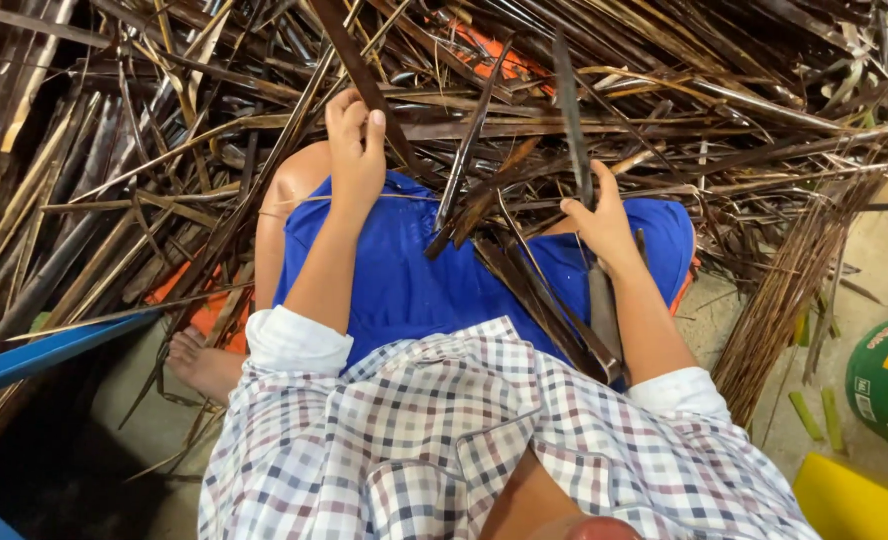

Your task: Stripping the midribs from dried palm leaves using a machete while sitting on the floor.

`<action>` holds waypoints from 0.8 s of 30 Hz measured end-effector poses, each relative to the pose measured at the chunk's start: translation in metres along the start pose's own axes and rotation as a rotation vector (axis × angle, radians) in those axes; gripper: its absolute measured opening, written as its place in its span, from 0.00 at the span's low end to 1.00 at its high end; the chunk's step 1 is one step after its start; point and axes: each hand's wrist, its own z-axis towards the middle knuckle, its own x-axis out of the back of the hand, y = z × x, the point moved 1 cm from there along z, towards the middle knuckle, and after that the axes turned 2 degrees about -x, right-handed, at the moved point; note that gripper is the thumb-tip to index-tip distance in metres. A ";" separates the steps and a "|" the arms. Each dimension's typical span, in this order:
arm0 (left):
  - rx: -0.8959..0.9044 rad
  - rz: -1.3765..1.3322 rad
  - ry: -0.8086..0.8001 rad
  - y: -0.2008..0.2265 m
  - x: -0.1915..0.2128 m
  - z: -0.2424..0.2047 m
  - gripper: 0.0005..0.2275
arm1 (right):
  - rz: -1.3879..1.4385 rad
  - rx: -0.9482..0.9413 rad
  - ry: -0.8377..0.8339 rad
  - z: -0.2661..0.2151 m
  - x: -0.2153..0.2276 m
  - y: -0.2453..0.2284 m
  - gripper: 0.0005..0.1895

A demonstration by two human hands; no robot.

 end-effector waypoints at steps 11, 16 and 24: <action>-0.167 0.324 -0.008 0.077 0.005 -0.003 0.10 | 1.203 0.234 -0.525 -0.048 0.037 -0.018 0.22; -0.128 0.592 -0.126 0.069 0.003 -0.008 0.03 | 1.064 0.445 -0.696 -0.080 0.016 -0.071 0.26; -0.285 0.223 -0.020 0.090 -0.017 -0.018 0.02 | 1.084 0.431 -0.879 -0.074 -0.036 -0.100 0.46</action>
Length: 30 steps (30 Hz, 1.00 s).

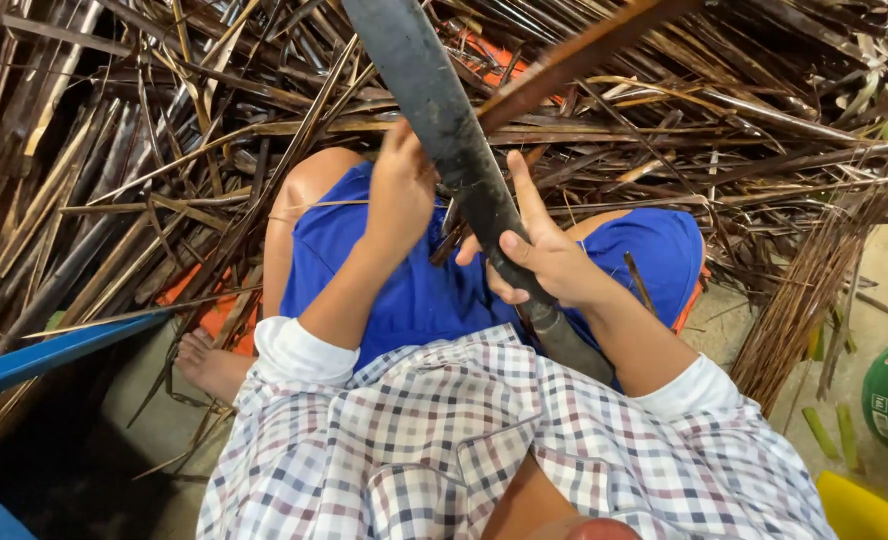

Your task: Stripping the midribs from dried palm leaves using a machete while sitting on the floor.

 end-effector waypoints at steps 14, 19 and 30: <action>-0.168 -0.523 0.046 0.072 0.003 0.013 0.09 | 0.076 0.092 -0.125 -0.002 -0.007 -0.020 0.42; 0.084 -0.688 -0.100 0.089 0.007 0.009 0.02 | 0.151 0.088 -0.155 -0.011 -0.004 -0.023 0.43; 0.403 -1.171 -0.159 0.077 -0.018 -0.010 0.07 | 0.295 0.058 -0.279 -0.022 0.002 -0.006 0.41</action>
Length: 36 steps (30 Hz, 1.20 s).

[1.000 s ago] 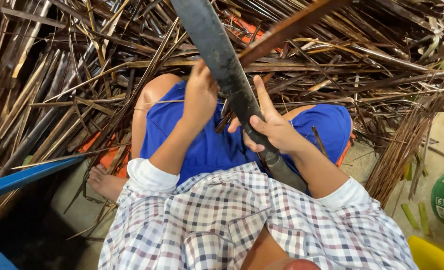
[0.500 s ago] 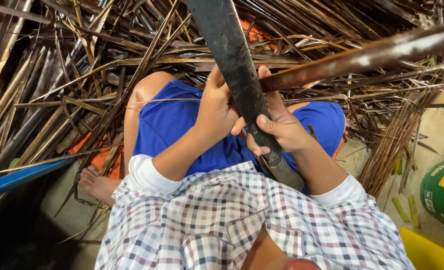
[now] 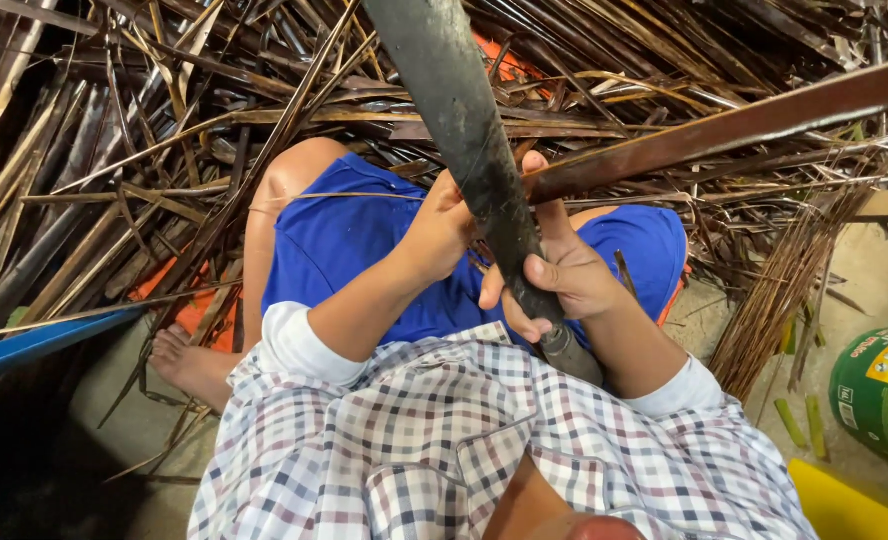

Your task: Stripping the midribs from dried palm leaves using a machete while sitting on the floor.

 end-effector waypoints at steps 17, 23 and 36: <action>0.686 -0.340 -0.223 0.033 0.002 0.011 0.03 | 0.089 -0.026 -0.061 -0.010 0.006 -0.006 0.45; -0.182 0.286 -0.355 0.009 0.030 0.002 0.26 | -0.019 -0.009 0.034 0.001 -0.009 -0.015 0.45; 0.041 0.051 0.135 0.021 0.014 -0.002 0.05 | -0.224 -0.041 0.175 0.015 -0.019 -0.013 0.44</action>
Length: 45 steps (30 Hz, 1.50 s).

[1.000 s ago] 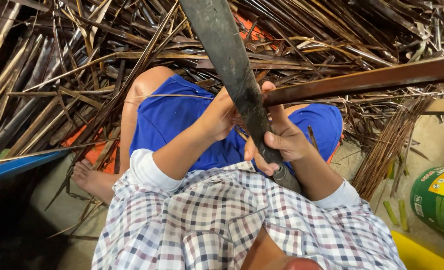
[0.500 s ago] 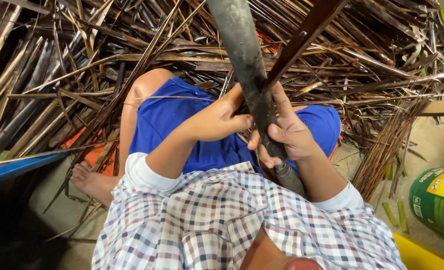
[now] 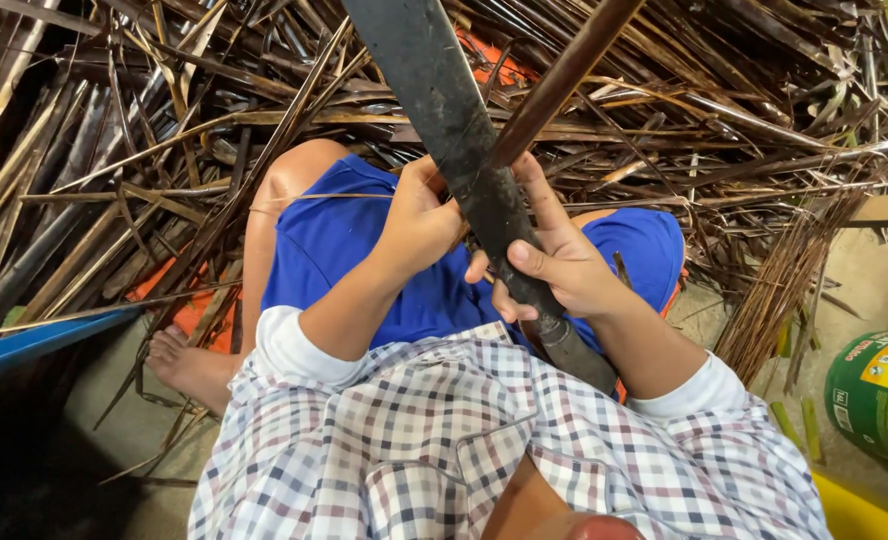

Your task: Stripping the midribs from dried palm leaves using a machete while sitting on the floor.

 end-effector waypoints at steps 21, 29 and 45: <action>-0.214 0.455 -0.181 0.031 0.009 -0.002 0.06 | -0.092 0.126 0.120 0.001 0.009 0.001 0.42; -0.196 0.626 -0.247 0.043 0.025 -0.012 0.02 | -0.067 0.185 0.186 0.003 0.013 -0.005 0.39; -0.015 0.843 -0.341 0.051 0.083 -0.028 0.03 | -0.176 0.377 0.539 -0.018 0.074 -0.053 0.36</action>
